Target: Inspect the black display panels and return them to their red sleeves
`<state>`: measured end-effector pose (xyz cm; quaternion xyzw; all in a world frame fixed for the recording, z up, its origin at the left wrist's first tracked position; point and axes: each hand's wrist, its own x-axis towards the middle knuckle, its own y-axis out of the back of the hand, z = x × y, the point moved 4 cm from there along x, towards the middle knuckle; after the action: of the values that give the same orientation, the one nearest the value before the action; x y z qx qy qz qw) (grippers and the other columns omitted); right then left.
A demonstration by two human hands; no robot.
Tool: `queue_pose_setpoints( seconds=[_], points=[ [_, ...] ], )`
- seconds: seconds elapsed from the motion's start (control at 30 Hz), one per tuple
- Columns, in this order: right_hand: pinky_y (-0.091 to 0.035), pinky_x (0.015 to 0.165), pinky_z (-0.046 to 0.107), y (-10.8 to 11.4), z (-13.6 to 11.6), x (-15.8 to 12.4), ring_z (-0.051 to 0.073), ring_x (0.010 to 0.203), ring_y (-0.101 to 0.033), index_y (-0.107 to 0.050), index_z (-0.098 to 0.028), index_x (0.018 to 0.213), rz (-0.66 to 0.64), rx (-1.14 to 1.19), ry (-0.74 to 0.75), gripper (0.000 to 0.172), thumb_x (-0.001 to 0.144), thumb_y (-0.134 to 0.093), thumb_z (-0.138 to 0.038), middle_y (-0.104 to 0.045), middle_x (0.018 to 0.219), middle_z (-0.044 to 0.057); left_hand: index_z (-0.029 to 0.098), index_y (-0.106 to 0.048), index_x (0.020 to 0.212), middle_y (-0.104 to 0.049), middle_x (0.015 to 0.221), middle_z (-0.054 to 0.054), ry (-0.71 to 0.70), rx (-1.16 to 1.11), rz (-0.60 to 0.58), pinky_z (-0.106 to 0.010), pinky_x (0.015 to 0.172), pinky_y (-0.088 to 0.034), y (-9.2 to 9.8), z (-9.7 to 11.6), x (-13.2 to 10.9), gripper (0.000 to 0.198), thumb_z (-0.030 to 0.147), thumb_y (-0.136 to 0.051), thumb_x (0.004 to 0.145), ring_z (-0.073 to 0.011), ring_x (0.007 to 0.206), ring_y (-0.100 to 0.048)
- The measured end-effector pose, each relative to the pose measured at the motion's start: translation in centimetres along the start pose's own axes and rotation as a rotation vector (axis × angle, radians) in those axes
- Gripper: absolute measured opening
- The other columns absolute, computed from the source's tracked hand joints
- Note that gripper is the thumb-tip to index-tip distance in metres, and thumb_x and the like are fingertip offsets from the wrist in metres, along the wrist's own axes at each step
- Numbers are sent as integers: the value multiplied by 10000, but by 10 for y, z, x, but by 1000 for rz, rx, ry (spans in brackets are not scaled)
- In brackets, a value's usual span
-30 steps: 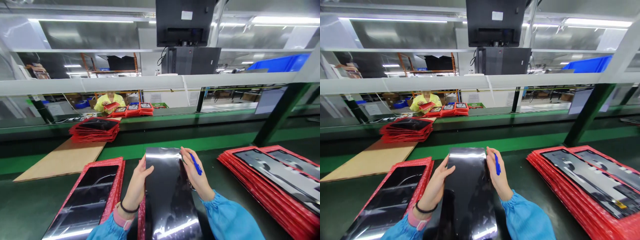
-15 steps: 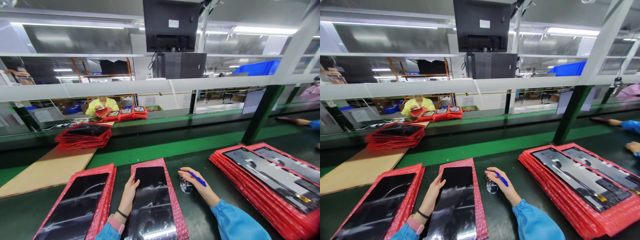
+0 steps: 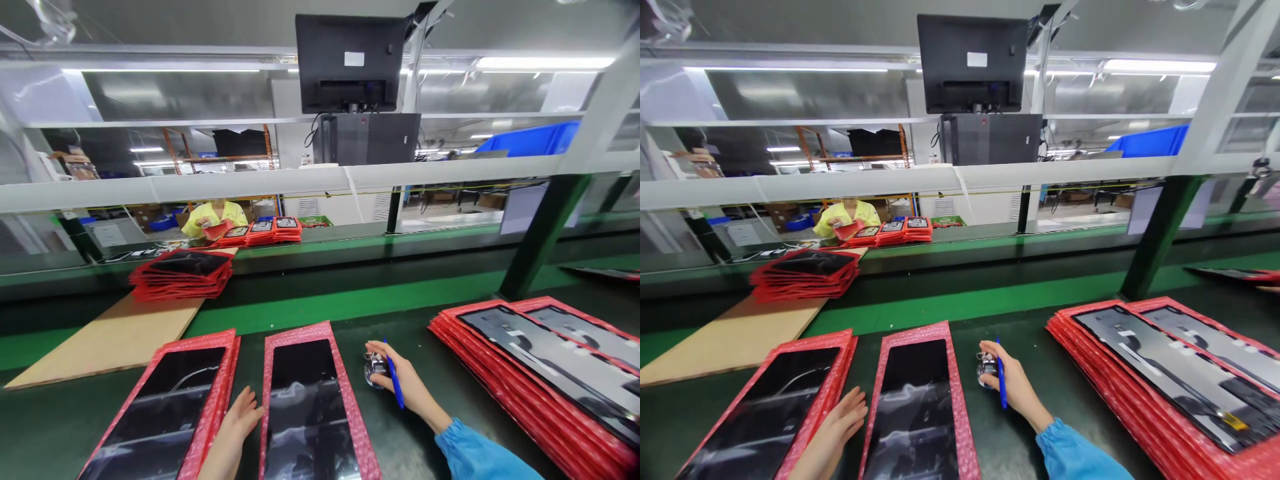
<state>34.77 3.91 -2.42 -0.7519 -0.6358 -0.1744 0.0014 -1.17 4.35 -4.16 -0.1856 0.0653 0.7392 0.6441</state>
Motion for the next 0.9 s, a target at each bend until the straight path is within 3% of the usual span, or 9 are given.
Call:
queue_pose_setpoints(
  seconds=[0.1, 0.2, 0.27, 0.33, 0.43, 0.57, 0.67, 0.77, 0.9],
  points=[
    [-299, 1088, 527, 2, 4, 5, 326, 1209, -540, -570, -211, 1181, 140, -100, 17, 576, 633, -736, -276, -625, 1261, 126, 66, -448, 1147, -414, 1384, -266, 110, -45, -16, -459, 1057, -344, 10, 2, -14, 391, 106, -548, 771, -337, 1303, -400],
    [-268, 1108, 504, -10, 0, -17, 312, 1275, -475, -495, -201, 1238, 255, -168, 42, 512, 770, -612, -371, -540, 1349, 147, 70, -475, 1093, -486, 1317, -251, 213, -67, -31, -427, 986, -419, 12, 3, -22, 304, 103, -530, 796, -320, 1254, -459],
    [-436, 1004, 439, -31, -3, -41, 288, 1081, -639, -556, -197, 1140, 194, -180, 39, 373, 807, -566, -363, -650, 1196, 142, 76, -498, 1055, -550, 1240, -234, 266, -79, -62, -397, 901, -475, 8, 4, -23, 237, 112, -502, 821, -294, 1154, -549],
    [-549, 843, 323, -58, -3, -65, 253, 958, -697, -585, -206, 1127, 52, -176, 31, 365, 777, -602, -310, -705, 1101, 108, 99, -537, 978, -630, 1098, -191, 293, -74, -106, -355, 809, -503, 1, 5, -20, 153, 129, -497, 834, -249, 997, -630],
    [-532, 837, 274, -88, -3, -89, 225, 932, -699, -550, -207, 1208, -95, -183, 13, 484, 729, -615, -204, -722, 1058, 85, 128, -579, 801, -674, 813, -101, 299, -7, -166, -301, 679, -486, -10, 6, -12, 36, 164, -586, 802, -192, 750, -650],
    [-481, 903, 279, -98, -3, -93, 214, 974, -668, -515, -207, 1242, -133, -134, -75, 534, 714, -592, -169, -696, 1099, 90, 132, -608, 726, -603, 608, 25, 181, 127, -209, -236, 564, -395, -15, 11, 0, 139, 154, -739, 683, -115, 557, -541],
    [-476, 892, 273, -100, -8, -94, 212, 936, -666, -523, -208, 1221, -137, -42, -114, 539, 692, -610, -156, -716, 989, 66, 146, -594, 661, -596, 619, 31, 99, 166, -255, -232, 578, -400, -13, 15, 3, 278, 252, -831, 563, -116, 590, -535],
    [-502, 823, 257, -111, -17, -98, 199, 860, -675, -535, -212, 1190, -142, 25, -127, 510, 690, -632, -172, -718, 871, 34, 167, -587, 674, -621, 657, 1, 72, 188, -290, -280, 664, -465, -11, 18, 3, 427, 416, -860, 459, -180, 688, -599],
    [-531, 746, 247, -130, -31, -104, 191, 844, -692, -561, -222, 1139, -199, 145, -138, 443, 706, -653, -250, -719, 973, 43, 199, -606, 854, -697, 822, -33, 11, 266, -256, -343, 832, -482, -2, 28, 8, 533, 436, -856, 448, -278, 951, -637]
  ],
)
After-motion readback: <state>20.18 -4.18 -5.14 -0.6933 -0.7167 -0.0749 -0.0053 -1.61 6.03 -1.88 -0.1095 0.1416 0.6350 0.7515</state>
